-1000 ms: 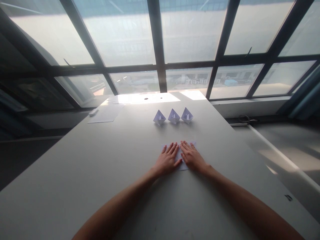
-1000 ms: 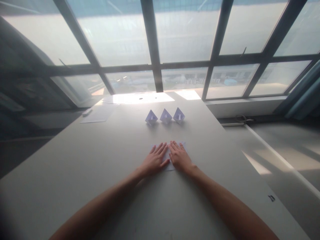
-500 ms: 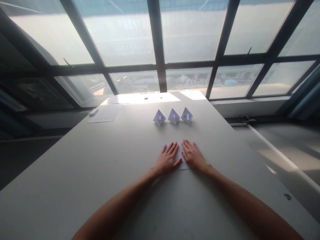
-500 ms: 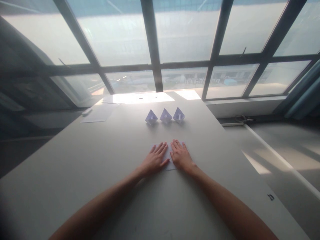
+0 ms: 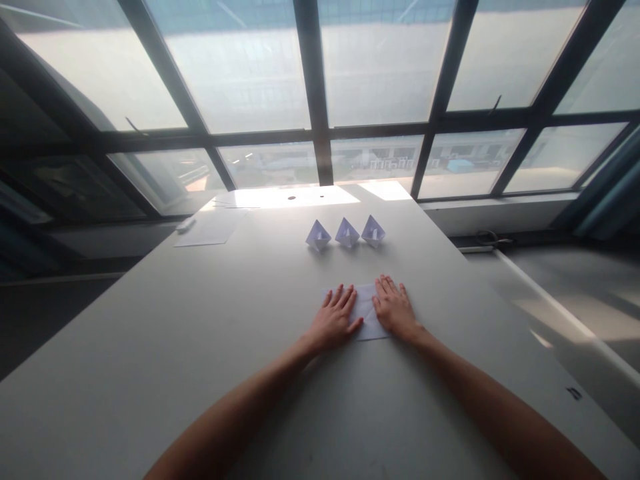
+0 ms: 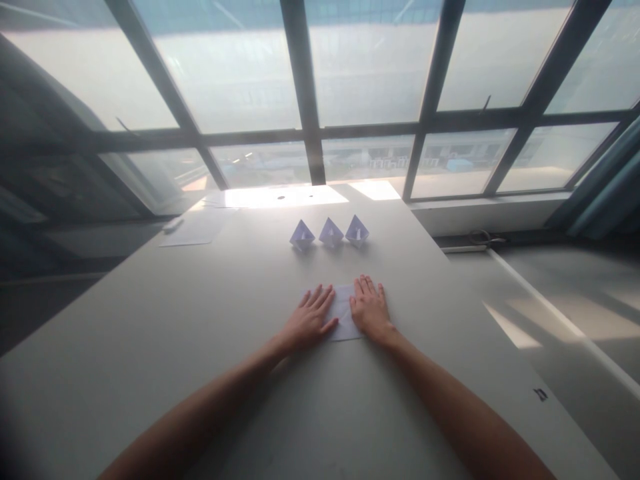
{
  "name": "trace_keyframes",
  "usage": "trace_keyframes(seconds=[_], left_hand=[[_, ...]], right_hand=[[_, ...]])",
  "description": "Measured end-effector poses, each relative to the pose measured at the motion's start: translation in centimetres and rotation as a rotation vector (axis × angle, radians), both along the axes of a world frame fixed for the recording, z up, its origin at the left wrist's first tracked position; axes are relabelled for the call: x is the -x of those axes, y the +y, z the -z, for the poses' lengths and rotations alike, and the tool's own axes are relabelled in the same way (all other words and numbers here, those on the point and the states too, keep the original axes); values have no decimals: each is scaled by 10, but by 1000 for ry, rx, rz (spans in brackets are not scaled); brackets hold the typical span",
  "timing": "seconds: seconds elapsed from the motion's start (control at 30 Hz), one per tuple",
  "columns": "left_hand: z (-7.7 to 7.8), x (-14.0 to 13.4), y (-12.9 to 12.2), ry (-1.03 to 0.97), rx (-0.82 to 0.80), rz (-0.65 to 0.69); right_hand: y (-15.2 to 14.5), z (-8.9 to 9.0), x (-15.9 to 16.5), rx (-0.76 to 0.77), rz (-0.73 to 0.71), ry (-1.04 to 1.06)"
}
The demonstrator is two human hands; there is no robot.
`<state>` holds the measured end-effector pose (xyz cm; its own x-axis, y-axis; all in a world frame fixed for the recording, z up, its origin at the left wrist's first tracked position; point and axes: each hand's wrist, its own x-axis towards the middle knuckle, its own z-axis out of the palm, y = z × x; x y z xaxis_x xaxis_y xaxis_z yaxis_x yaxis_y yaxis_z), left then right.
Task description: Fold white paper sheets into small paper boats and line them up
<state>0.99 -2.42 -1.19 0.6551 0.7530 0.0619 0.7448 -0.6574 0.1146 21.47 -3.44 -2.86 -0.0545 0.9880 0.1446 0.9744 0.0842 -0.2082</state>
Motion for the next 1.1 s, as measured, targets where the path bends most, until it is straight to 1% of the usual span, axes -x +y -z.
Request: trace_keyframes(seconds=[0.1, 0.23, 0.43, 0.57, 0.7, 0.77, 0.83, 0.9, 0.97, 1.03, 1.1], left_hand=[[-1, 0, 0, -7, 4, -20], [-2, 0, 0, -7, 12, -30], [-3, 1, -1, -4, 10, -23], [-3, 1, -1, -11, 12, -18], [-3, 1, -1, -16, 13, -21], [-4, 1, -1, -12, 20, -22], [-4, 1, 0, -9, 28, -23], [-3, 1, 0, -15, 32, -24], [-2, 1, 1, -35, 40, -22], [1, 1, 2, -80, 63, -23], [2, 2, 4, -182, 115, -55]], right_hand=[[-1, -1, -2, -14, 77, 13], [-1, -2, -3, -15, 133, 39], [1, -3, -7, -65, 158, 96], [3, -4, -11, -145, 141, 208], [5, -10, -13, -258, 101, 463], [7, -14, -14, -299, 113, 637], [9, -17, -16, -306, 145, 816], [11, -20, -19, -262, 185, 982], [12, -22, -21, -151, 193, 1135], [11, -23, -22, -43, 154, 1273], [8, -24, -18, -14, 101, 1381]])
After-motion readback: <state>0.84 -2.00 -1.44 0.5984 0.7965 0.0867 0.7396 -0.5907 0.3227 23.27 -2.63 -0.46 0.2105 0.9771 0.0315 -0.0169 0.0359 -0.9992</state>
